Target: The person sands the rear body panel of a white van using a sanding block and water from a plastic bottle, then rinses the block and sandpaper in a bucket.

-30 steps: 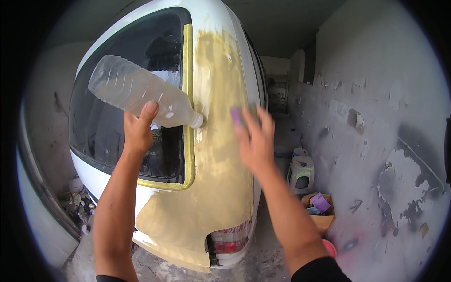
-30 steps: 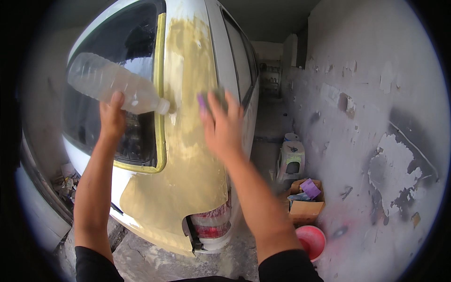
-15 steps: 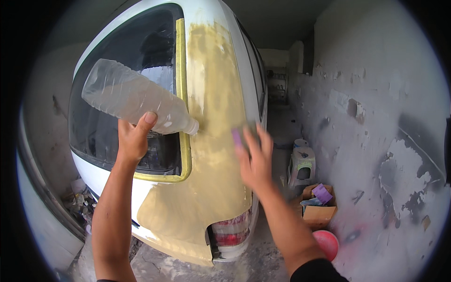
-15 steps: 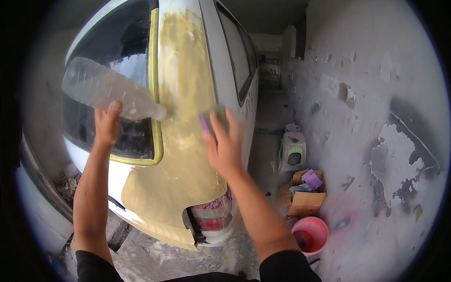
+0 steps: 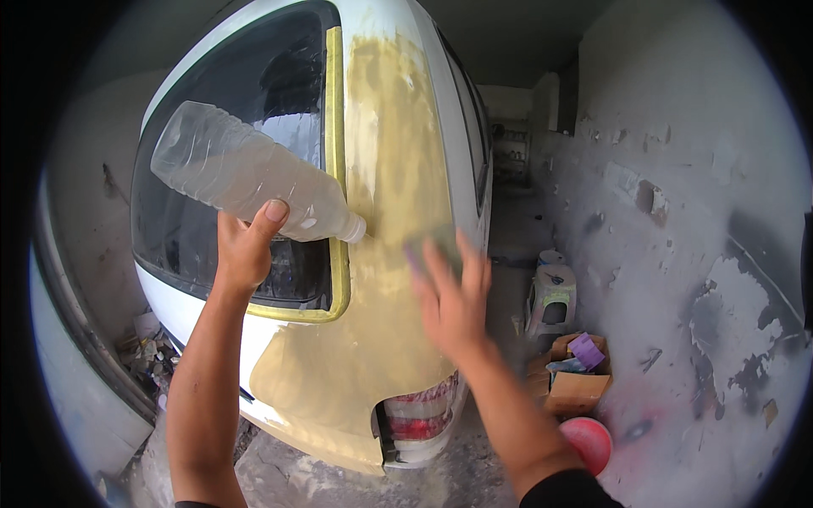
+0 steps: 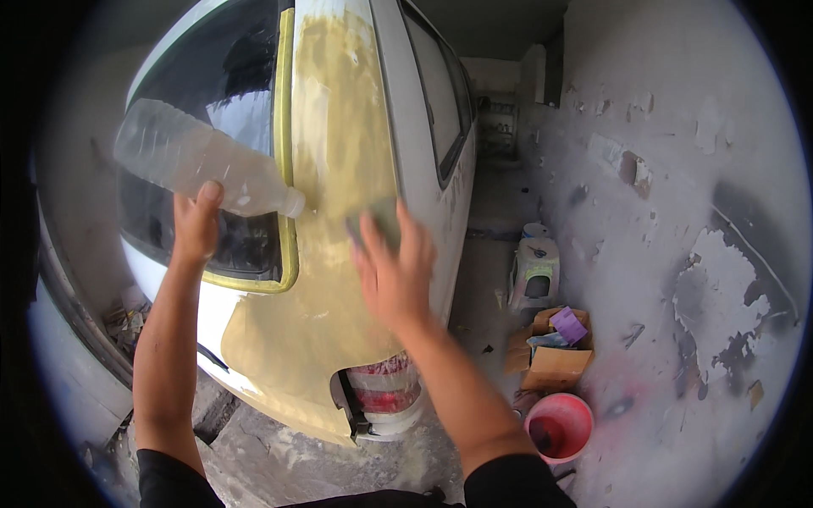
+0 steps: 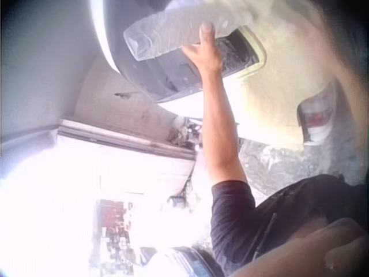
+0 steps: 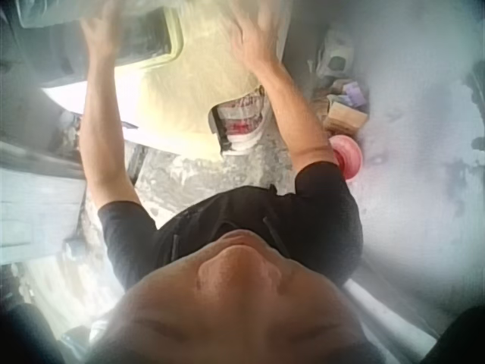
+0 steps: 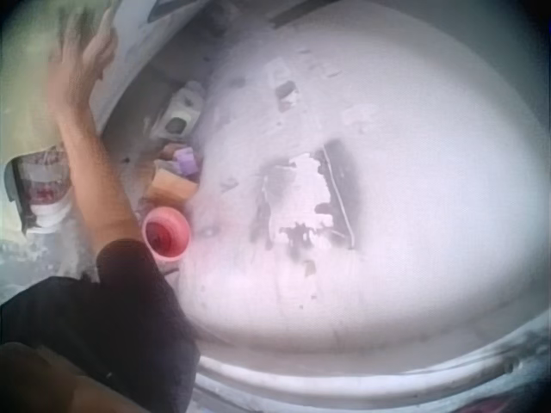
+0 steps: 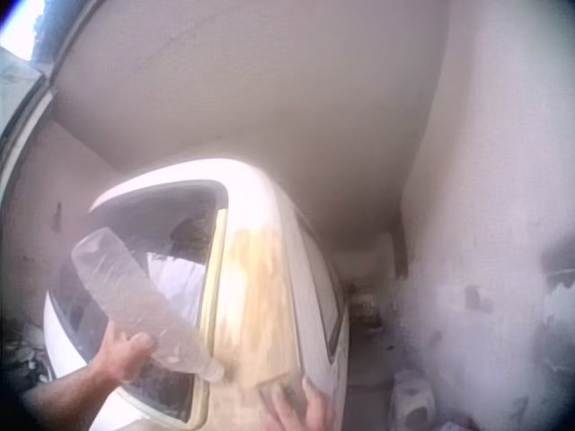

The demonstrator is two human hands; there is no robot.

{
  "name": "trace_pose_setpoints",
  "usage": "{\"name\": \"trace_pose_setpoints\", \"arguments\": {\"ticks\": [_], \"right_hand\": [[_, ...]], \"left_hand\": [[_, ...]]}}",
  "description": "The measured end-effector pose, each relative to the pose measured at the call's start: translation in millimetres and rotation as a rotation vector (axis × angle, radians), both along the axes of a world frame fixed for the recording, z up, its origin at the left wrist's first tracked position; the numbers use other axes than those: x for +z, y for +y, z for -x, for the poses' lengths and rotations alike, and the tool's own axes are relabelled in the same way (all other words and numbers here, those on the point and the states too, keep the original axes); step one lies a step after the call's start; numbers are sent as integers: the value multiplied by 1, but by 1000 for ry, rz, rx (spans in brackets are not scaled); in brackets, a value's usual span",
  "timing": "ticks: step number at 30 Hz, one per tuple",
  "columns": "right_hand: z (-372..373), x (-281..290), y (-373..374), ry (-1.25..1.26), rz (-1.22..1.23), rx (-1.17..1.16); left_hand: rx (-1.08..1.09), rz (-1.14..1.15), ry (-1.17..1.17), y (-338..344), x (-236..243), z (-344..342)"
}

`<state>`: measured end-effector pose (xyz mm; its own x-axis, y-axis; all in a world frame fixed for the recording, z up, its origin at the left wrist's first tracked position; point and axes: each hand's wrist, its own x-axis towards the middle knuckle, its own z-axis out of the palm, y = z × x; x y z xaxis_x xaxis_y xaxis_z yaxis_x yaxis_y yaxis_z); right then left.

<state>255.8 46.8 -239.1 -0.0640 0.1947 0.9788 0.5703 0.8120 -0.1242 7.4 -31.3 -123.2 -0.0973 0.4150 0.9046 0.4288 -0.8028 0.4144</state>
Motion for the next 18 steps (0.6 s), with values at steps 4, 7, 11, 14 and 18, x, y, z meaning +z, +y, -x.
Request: {"name": "trace_pose_setpoints", "arguments": {"ticks": [4,7,11,14,18], "right_hand": [[11,119,62,85,-7,10],[14,108,57,97,24,-1],[23,-30,-28,-67,16,-125],[21,-21,-33,-79,22,-136],[25,103,36,16,-23,-98]], "left_hand": [[20,-18,-16,-1,6,-12],[4,3,-22,-4,4,-13],[18,-50,-7,-13,4,-4],[-20,-53,7,-11,2,-3],[-81,-15,-22,-11,1,-3]]}}
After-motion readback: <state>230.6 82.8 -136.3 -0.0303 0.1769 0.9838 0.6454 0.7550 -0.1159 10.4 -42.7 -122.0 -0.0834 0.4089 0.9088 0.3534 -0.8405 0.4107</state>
